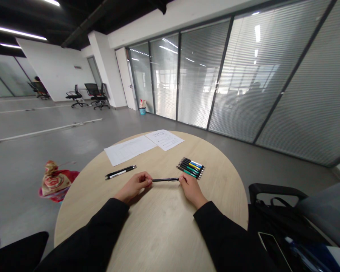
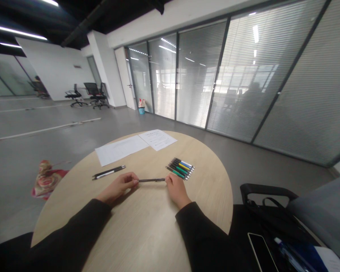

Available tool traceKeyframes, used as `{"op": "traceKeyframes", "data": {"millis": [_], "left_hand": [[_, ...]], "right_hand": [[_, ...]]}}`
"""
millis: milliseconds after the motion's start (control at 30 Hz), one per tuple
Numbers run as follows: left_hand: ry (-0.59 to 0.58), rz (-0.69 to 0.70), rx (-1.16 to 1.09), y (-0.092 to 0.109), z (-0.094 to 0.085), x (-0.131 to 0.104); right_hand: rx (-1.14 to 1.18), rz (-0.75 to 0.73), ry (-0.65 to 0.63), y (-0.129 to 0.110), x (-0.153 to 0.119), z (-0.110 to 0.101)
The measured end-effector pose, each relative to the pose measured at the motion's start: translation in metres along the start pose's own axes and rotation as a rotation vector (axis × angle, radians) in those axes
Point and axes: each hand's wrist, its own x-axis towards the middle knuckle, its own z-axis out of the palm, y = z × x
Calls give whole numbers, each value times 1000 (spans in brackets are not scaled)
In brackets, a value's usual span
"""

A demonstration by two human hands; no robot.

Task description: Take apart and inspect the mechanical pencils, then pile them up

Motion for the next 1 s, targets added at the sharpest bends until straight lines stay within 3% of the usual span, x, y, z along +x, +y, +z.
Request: {"op": "traceKeyframes", "data": {"millis": [367,733,1000], "left_hand": [[-5,14,5,-2,0,1],[5,37,27,-1,0,1],[7,34,49,1,0,0]], "right_hand": [[7,-11,32,-1,-1,0],[188,81,77,13,2,7],[159,94,85,17,3,8]]}}
